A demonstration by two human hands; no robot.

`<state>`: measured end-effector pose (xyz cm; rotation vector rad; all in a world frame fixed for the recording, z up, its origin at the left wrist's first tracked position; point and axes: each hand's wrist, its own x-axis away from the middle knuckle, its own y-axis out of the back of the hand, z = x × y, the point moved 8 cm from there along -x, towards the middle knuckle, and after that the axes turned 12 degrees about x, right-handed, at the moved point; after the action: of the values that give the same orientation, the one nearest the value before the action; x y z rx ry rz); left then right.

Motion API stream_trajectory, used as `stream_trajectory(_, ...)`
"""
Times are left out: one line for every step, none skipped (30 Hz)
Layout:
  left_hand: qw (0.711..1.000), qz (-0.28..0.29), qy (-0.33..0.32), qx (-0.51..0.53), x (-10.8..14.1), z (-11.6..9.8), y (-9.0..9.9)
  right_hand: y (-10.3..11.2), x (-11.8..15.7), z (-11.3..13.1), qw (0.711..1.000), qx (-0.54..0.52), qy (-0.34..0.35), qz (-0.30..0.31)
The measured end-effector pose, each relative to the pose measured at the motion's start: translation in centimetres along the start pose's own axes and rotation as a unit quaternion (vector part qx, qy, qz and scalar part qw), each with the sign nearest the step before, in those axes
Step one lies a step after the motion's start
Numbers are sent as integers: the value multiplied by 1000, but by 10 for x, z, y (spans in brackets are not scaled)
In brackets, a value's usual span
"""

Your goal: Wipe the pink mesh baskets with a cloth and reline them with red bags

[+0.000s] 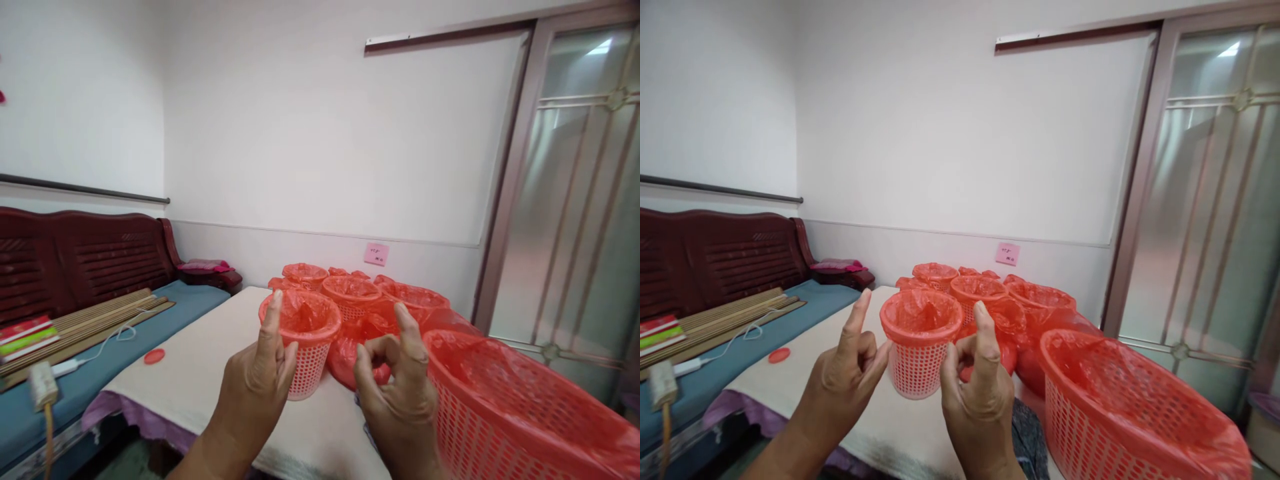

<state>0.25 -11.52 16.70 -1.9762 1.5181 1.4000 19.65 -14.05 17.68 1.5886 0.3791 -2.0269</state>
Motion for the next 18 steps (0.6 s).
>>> stream_trajectory(998,5,26,61,1,1,-1,3,0,-2,1000,-24,-15,5)
stream_trajectory(992,8,45,115,3,1,-1,5,0,-3,998,-48,-29,9)
stream_trajectory(986,11,57,156,4,1,-2,7,0,-4,997,-69,-38,13)
stream_trajectory(982,11,60,180,6,-1,-1,9,0,-4,995,-83,-44,14)
stream_trajectory(980,11,56,191,6,-3,-1,12,0,-4,995,-89,-46,14)
stream_trajectory(980,10,50,193,7,-6,0,13,-1,-3,995,-88,-48,13)
stream_trajectory(979,7,46,196,7,-7,1,15,-1,-3,995,-87,-50,13)
stream_trajectory(978,7,45,201,6,-8,2,15,-1,-3,994,-90,-52,14)
stream_trajectory(977,7,45,208,6,-9,2,15,-1,-3,994,-95,-55,16)
stream_trajectory(975,6,44,216,6,-9,2,14,-2,-3,993,-102,-59,20)
stream_trajectory(974,6,44,221,5,-10,2,14,-2,-4,992,-109,-63,24)
stream_trajectory(974,6,43,222,5,-10,2,13,-2,-4,990,-117,-68,28)
stream_trajectory(975,7,41,219,5,-10,2,12,-1,-5,989,-125,-73,32)
stream_trajectory(976,8,40,215,5,-11,1,11,-1,-5,987,-133,-79,36)
stream_trajectory(976,8,39,213,5,-11,1,10,-1,-6,985,-144,-86,42)
stream_trajectory(976,6,40,215,5,-12,1,9,-1,-7,982,-156,-94,48)
stream_trajectory(974,5,41,222,5,-12,1,8,0,-7,979,-168,-103,56)
stream_trajectory(971,2,42,234,5,-12,2,7,0,-8,976,-179,-111,63)
